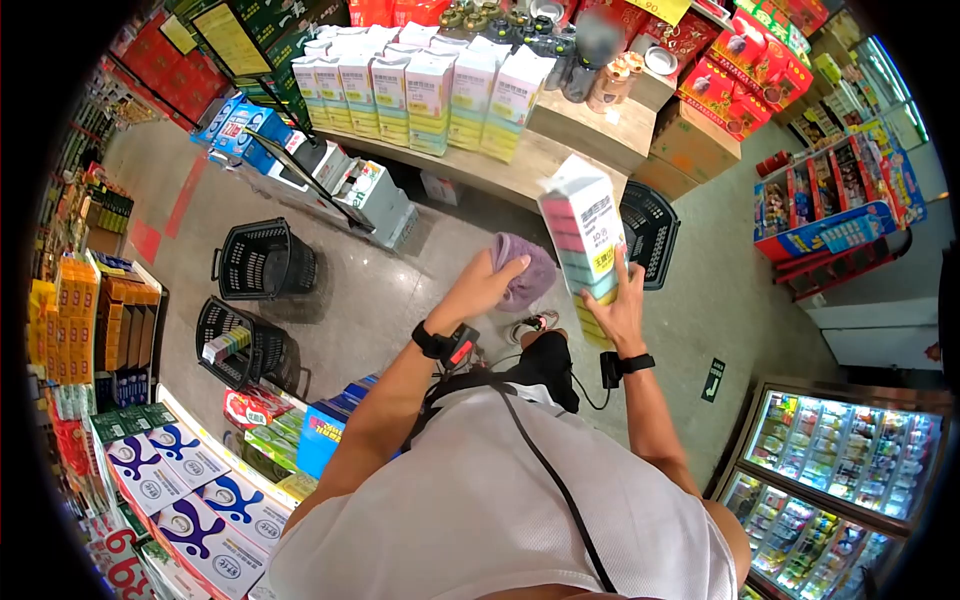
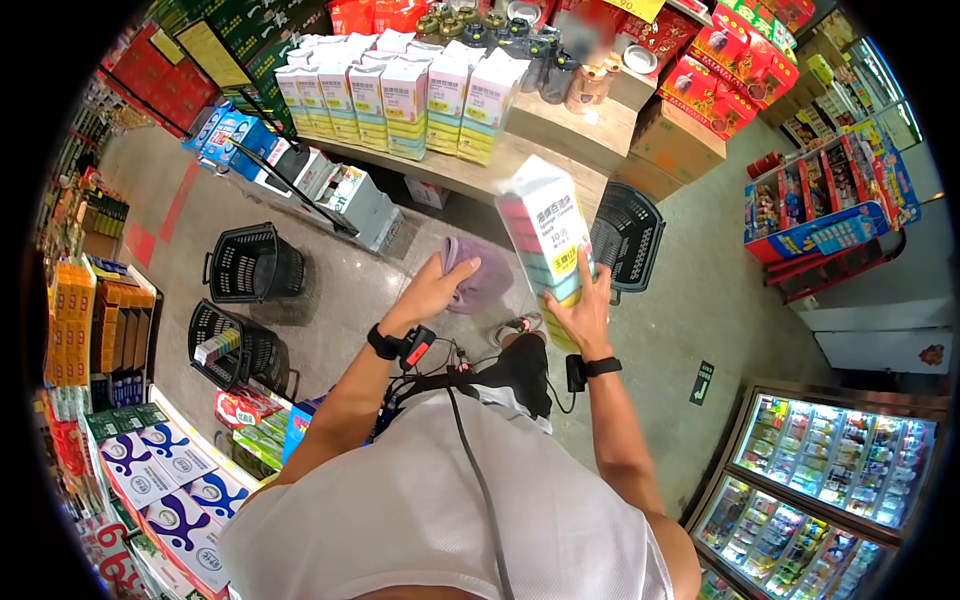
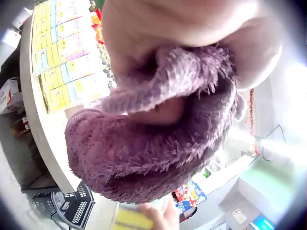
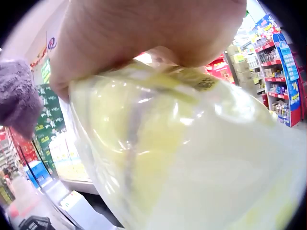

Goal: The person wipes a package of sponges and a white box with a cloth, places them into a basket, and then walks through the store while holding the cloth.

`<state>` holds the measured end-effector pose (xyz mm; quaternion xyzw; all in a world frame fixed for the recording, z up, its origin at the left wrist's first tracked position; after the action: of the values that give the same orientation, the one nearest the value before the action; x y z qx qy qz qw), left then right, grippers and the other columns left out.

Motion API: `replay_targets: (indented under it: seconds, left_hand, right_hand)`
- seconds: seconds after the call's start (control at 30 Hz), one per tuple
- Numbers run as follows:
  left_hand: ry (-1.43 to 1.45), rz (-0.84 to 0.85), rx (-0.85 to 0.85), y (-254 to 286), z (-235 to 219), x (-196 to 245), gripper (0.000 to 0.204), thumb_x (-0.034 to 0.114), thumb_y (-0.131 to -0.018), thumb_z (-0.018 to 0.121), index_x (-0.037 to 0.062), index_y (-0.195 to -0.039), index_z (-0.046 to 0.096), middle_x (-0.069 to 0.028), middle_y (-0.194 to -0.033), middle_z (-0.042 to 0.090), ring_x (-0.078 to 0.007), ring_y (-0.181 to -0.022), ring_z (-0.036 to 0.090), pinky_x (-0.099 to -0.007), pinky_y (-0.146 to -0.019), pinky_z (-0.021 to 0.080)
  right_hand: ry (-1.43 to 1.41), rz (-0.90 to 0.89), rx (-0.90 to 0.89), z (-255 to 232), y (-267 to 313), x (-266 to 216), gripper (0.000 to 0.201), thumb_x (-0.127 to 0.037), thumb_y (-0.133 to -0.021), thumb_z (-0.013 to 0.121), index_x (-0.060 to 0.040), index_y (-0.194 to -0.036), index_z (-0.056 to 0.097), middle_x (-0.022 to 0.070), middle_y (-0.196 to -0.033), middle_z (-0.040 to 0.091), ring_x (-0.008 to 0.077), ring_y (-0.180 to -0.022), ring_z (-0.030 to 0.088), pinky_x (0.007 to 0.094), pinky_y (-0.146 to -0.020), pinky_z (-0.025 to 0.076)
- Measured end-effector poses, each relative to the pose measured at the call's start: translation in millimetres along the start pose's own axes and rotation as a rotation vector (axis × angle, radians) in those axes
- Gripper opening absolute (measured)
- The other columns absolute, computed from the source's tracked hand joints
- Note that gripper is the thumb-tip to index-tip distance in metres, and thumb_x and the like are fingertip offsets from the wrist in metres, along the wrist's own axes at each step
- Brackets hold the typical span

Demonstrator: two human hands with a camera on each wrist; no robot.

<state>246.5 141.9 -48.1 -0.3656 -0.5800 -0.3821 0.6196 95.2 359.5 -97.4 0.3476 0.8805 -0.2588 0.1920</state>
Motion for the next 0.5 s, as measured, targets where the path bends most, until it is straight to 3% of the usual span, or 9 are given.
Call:
replay_targets:
  seconds: [0.03,0.07,0.1,0.17,0.3,0.37,0.4,0.43,0.5]
  left_hand:
    - [0.041,-0.014,0.059,-1.6,-0.1,-11.2,0.028,0.025,-0.095,0.057,-0.0022,-0.094,0.062,0.0006,-0.068,0.056,-0.0083,-0.057,0.051,-0.0284,-0.053,0.043]
    - [0.029,-0.175,0.066,-3.1,-4.0,-30.1,0.029,0.025,-0.095,0.057,-0.0028,-0.095,0.062,0.0009,-0.069,0.056,-0.0075,-0.058,0.050,-0.0279,-0.052,0.041]
    - [0.022,-0.182,0.058,-4.8,-2.2,-38.0,0.029,0.025,-0.095,0.057,-0.0028,-0.095,0.062,0.0009,-0.069,0.056,-0.0075,-0.058,0.050,-0.0279,-0.052,0.041]
    - [0.062,-0.117,0.210,-9.9,1.4,-44.2,0.027,0.024,-0.096,0.056,-0.0028,-0.097,0.062,0.0017,-0.070,0.056,-0.0060,-0.056,0.049,-0.0261,-0.048,0.038]
    - [0.154,-0.186,0.395,-16.1,-18.5,-29.1,0.025,0.021,-0.096,0.056,-0.0030,-0.099,0.062,0.0014,-0.070,0.055,-0.0047,-0.056,0.048,-0.0232,-0.046,0.035]
    - [0.107,0.001,0.333,-22.1,-40.1,-32.9,0.026,0.023,-0.097,0.054,-0.0018,-0.103,0.061,-0.0026,-0.084,0.061,-0.0066,-0.065,0.053,-0.0235,-0.057,0.044]
    - [0.106,-0.139,0.259,-19.5,-46.8,-17.4,0.026,0.020,-0.098,0.052,-0.0034,-0.105,0.061,-0.0046,-0.090,0.063,-0.0089,-0.076,0.056,-0.0256,-0.067,0.047]
    - [0.097,-0.157,0.257,-20.3,-53.3,-19.0,0.026,0.020,-0.098,0.052,-0.0034,-0.105,0.061,-0.0046,-0.090,0.063,-0.0089,-0.076,0.056,-0.0256,-0.067,0.047]
    - [-0.070,-0.064,0.197,-31.9,-64.5,-19.9,0.026,0.018,-0.098,0.051,-0.0048,-0.105,0.060,-0.0049,-0.093,0.064,-0.0103,-0.082,0.056,-0.0268,-0.074,0.046]
  right_hand:
    - [-0.005,0.005,0.007,1.8,-7.7,-15.8,0.102,-0.035,-0.060,0.083,-0.0096,-0.147,0.034,0.0239,-0.113,0.044,0.0398,-0.106,0.048,0.0470,-0.092,0.041]
    - [-0.109,0.006,0.077,3.0,-14.5,-33.8,0.106,-0.034,-0.060,0.083,-0.0050,-0.147,0.029,0.0245,-0.114,0.044,0.0402,-0.106,0.048,0.0479,-0.093,0.041]
    - [-0.211,0.008,0.147,5.0,-19.7,-50.2,0.111,-0.034,-0.060,0.084,-0.0004,-0.147,0.025,0.0250,-0.115,0.044,0.0405,-0.107,0.047,0.0488,-0.093,0.040]
    - [-0.123,0.008,0.144,15.8,-24.8,-79.9,0.125,-0.034,-0.057,0.088,0.0108,-0.145,0.012,0.0290,-0.122,0.039,0.0427,-0.111,0.044,0.0484,-0.096,0.038]
    - [-0.277,-0.022,0.151,24.4,-34.7,-111.9,0.127,-0.033,-0.059,0.089,0.0096,-0.147,0.008,0.0221,-0.117,0.042,0.0351,-0.108,0.045,0.0430,-0.098,0.037]
    - [-0.547,0.129,0.016,36.9,-36.3,-104.8,0.106,-0.027,-0.065,0.086,0.0041,-0.145,0.024,0.0162,-0.114,0.041,0.0293,-0.103,0.046,0.0386,-0.096,0.038]
    - [-0.504,0.116,-0.133,40.4,-39.2,-99.2,0.077,-0.018,-0.073,0.082,-0.0015,-0.137,0.041,0.0121,-0.114,0.042,0.0236,-0.108,0.046,0.0356,-0.093,0.042]
    - [-0.513,0.133,-0.139,48.8,-39.1,-94.0,0.077,-0.018,-0.073,0.082,-0.0015,-0.137,0.041,0.0121,-0.114,0.042,0.0236,-0.108,0.046,0.0356,-0.093,0.042]
    - [-0.861,0.209,-0.072,66.4,-43.3,-84.3,0.054,-0.017,-0.077,0.078,-0.0025,-0.121,0.052,0.0102,-0.114,0.041,0.0210,-0.113,0.044,0.0361,-0.086,0.044]
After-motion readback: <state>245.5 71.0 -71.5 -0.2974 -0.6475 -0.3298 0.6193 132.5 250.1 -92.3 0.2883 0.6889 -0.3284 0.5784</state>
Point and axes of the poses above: each hand's wrist, its own y-axis away from the middle knuckle, its own z-axis out of the palm, x = y × z, the point moved 2 cm from there along -y, towards the middle knuckle
